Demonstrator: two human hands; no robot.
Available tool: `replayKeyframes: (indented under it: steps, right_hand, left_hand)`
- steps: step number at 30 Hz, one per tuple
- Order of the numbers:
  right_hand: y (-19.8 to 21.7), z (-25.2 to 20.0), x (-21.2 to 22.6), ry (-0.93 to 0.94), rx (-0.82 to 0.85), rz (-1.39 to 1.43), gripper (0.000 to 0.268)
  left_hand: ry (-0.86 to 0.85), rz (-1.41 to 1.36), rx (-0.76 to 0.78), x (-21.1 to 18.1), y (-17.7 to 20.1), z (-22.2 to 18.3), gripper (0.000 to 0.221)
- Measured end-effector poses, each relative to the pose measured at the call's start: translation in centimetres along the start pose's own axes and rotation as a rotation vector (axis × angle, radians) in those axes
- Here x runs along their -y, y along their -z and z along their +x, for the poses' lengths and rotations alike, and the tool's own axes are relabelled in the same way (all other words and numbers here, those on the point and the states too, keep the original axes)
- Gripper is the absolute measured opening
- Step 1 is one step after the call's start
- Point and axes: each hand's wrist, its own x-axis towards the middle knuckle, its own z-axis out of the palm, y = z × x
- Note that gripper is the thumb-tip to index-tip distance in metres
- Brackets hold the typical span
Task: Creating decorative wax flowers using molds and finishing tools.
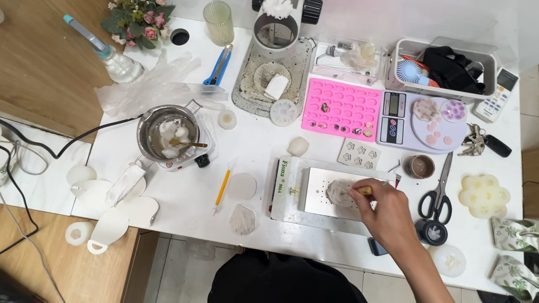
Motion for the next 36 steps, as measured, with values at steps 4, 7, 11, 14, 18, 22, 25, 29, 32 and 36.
replayKeyframes:
  steps: [4,7,11,14,18,22,25,29,32,36]
  right_hand:
    - [-0.2,0.6,1.4,0.041,0.032,-0.041,0.018]
    - [0.2,0.7,2.4,0.041,0.053,-0.078,0.018]
    - [0.0,0.6,1.8,-0.003,0.039,-0.088,0.018]
    - [-0.5,0.0,1.0,0.002,0.003,-0.042,0.018]
    - [-0.2,-0.3,1.3,-0.047,-0.019,-0.002,0.019]
    - [-0.6,-0.6,0.9,-0.033,-0.035,0.024,0.019]
    - [-1.0,-0.7,1.2,0.017,-0.064,0.003,0.018]
    - [-1.3,-0.8,1.7,-0.027,-0.074,-0.069,0.020]
    - [-1.4,-0.7,1.7,-0.022,-0.076,-0.037,0.019]
    - [-1.0,-0.8,1.2,0.050,-0.062,0.030,0.017]
  left_hand:
    - [-0.002,0.024,0.012,-31.4,8.8,1.5,0.049]
    - [-0.367,-0.418,-0.037,-47.7,8.7,-1.2,0.047]
    - [-0.876,-0.067,-0.067,-58.3,3.1,-1.3,0.054]
    - [-1.006,0.118,-0.017,-60.7,-0.9,-0.7,0.068]
    - [-1.092,0.181,0.006,-60.7,-3.8,0.3,0.067]
    - [-1.084,0.124,-0.005,-60.1,-4.4,0.8,0.062]
    - [-1.126,0.129,-0.030,-59.9,-4.7,1.1,0.059]
    - [-1.127,0.127,-0.053,-60.0,-4.7,0.9,0.057]
    - [-1.137,0.129,-0.069,-59.7,-5.0,1.2,0.056]
    - [-1.109,0.129,-0.022,-60.3,-4.3,0.6,0.057]
